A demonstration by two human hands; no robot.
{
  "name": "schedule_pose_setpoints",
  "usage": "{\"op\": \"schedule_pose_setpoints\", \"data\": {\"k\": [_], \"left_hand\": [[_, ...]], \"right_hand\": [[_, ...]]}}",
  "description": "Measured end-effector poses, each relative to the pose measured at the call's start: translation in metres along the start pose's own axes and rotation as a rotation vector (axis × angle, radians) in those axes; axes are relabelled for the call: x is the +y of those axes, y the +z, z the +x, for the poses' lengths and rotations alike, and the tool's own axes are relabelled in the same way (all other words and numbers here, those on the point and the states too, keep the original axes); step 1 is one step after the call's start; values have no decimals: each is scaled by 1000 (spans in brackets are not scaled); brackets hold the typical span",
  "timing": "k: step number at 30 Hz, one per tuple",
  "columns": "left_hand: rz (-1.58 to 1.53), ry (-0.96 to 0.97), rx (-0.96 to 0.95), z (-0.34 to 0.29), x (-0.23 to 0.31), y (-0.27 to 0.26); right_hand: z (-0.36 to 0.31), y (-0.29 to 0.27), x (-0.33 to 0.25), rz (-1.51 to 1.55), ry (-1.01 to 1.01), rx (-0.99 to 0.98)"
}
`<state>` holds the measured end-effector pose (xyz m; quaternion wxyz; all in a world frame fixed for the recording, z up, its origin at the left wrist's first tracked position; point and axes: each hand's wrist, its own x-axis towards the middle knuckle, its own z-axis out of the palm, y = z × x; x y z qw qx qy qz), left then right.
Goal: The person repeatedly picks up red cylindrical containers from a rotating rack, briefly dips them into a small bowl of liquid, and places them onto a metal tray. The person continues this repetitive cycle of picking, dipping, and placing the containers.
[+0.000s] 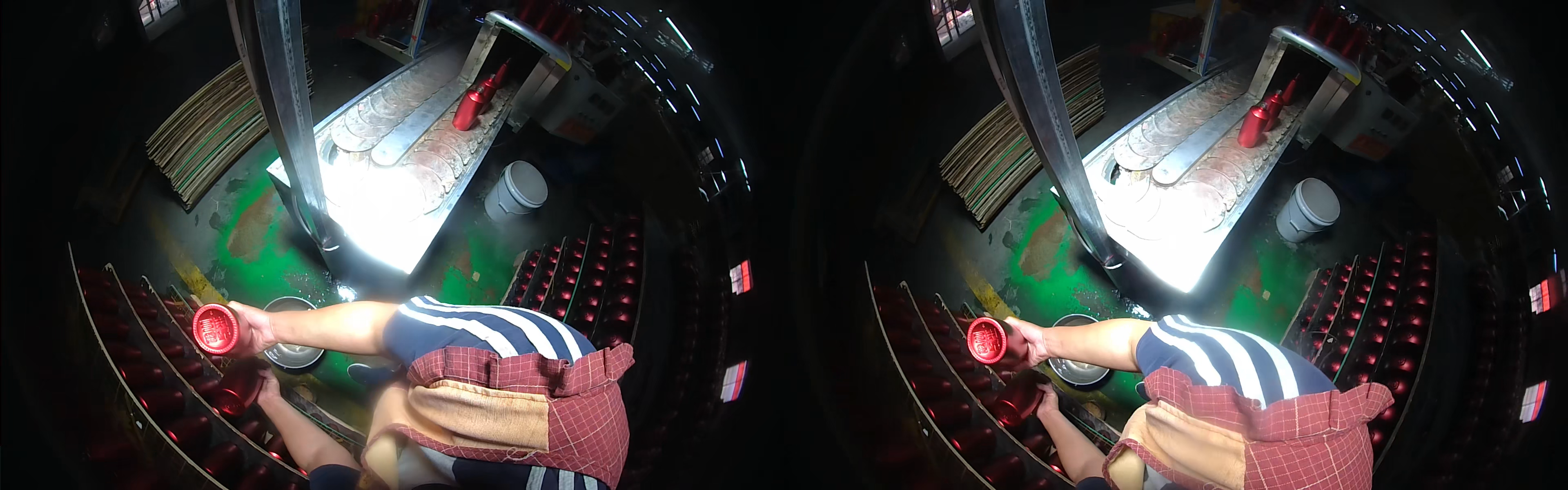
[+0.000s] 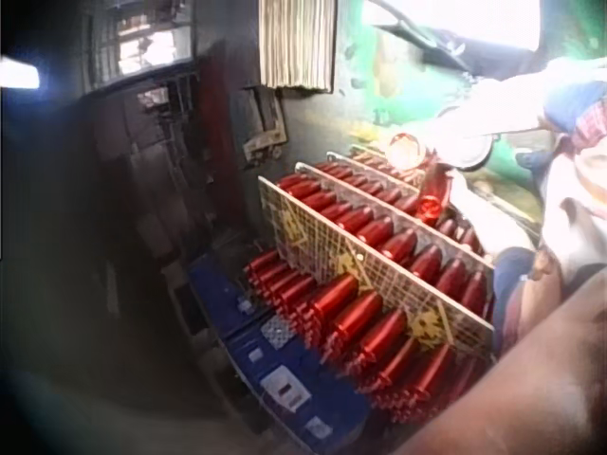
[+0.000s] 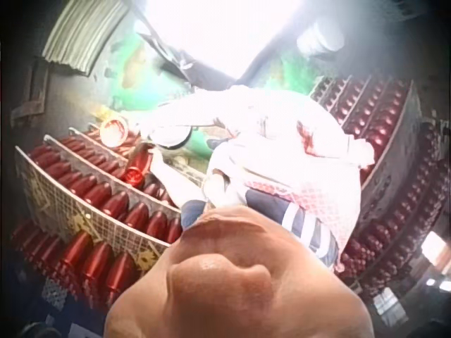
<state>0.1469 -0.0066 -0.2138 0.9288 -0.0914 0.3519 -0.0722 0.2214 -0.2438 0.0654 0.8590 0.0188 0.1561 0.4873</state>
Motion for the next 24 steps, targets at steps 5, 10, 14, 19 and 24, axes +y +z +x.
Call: {"op": "schedule_pose_setpoints", "data": {"k": [5, 10, 14, 19, 24], "left_hand": [[-85, -179, -373, -51, -47, 17], [551, -555, -533, -156, -189, 97], [1022, 215, -441, -164, -406, 140], [1790, 888, -908, -106, -704, 191], [2016, 1139, -1337, -35, -902, 176]], "right_hand": [[-109, -5, -32, -219, -353, -125], [-350, -2, -91, -350, -819, 68], [-579, 10, -142, -886, -1431, 505], [-698, -10, -252, -1777, -1887, 1424], [-733, -60, -361, -1773, -1570, 1727]]}}
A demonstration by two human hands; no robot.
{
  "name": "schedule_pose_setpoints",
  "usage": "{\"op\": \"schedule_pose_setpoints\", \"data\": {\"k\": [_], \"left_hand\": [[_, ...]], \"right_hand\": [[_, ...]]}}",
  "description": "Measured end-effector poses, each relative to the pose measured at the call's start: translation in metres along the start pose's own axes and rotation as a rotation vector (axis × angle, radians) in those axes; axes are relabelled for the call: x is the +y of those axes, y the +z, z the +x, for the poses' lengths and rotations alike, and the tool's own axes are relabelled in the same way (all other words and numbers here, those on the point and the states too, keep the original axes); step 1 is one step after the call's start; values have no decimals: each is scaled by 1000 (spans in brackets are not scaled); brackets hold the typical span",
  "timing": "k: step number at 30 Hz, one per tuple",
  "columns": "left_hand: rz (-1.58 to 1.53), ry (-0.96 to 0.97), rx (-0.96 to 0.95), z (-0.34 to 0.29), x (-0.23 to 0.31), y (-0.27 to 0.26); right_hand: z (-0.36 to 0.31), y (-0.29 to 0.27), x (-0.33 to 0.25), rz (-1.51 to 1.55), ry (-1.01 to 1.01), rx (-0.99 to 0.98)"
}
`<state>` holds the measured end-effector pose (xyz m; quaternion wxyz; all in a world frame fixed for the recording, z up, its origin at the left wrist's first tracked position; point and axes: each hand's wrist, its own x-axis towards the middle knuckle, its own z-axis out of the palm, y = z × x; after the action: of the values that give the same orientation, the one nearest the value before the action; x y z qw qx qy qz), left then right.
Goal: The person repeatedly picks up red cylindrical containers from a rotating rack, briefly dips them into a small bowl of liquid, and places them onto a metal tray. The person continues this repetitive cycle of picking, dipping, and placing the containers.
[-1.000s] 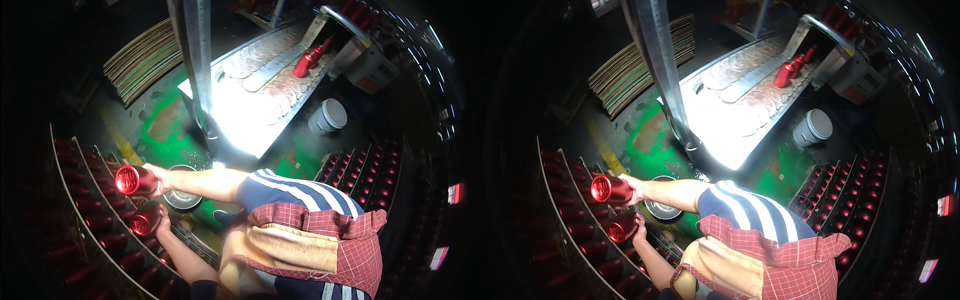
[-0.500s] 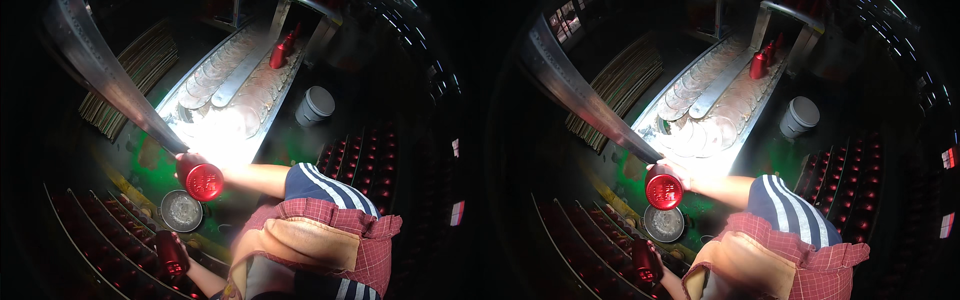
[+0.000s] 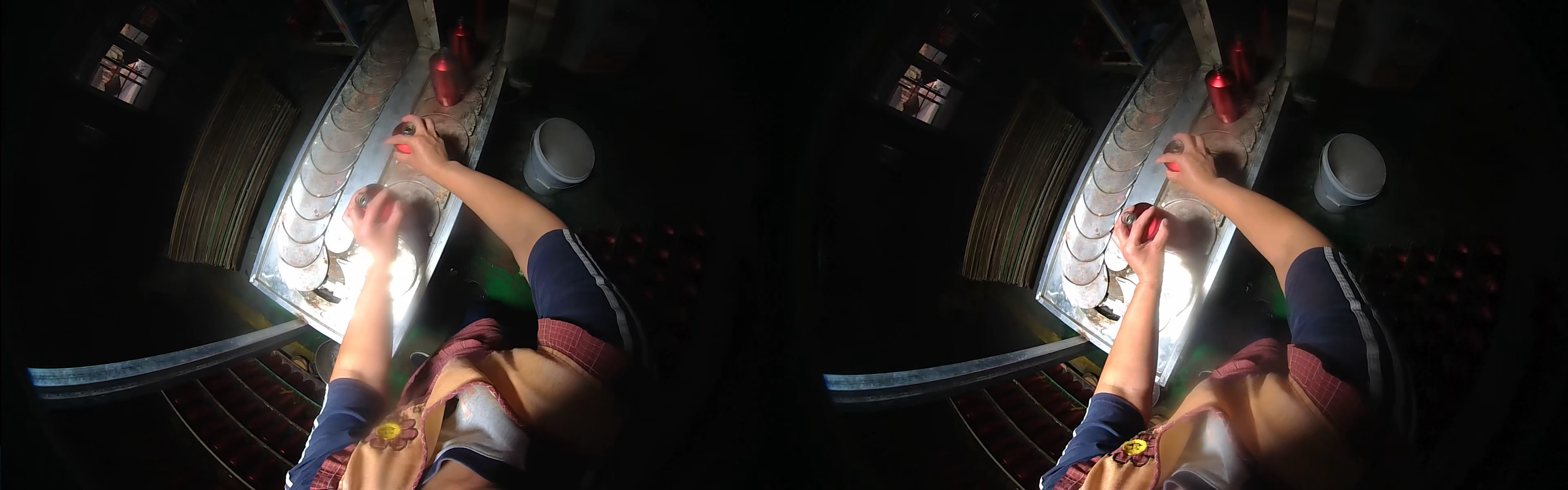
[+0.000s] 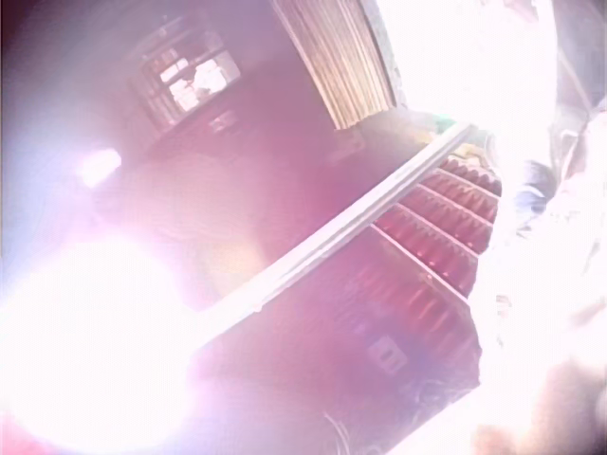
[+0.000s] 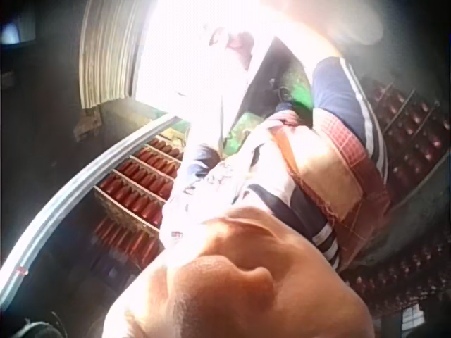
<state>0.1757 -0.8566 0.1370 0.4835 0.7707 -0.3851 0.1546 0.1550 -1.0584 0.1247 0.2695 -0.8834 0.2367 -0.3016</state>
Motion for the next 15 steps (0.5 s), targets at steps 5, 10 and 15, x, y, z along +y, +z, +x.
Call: {"op": "schedule_pose_setpoints", "data": {"k": [5, 10, 15], "left_hand": [[172, -176, -235, 22, -3, 72], [-139, -192, -242, 0, 29, 12], [-210, -479, 29, -125, 53, -232]], "right_hand": [[40, -5, 33, 28, 118, -13], [-12, -79, 28, 430, -111, 262], [-193, -42, -119, 1100, -6, -498]]}}
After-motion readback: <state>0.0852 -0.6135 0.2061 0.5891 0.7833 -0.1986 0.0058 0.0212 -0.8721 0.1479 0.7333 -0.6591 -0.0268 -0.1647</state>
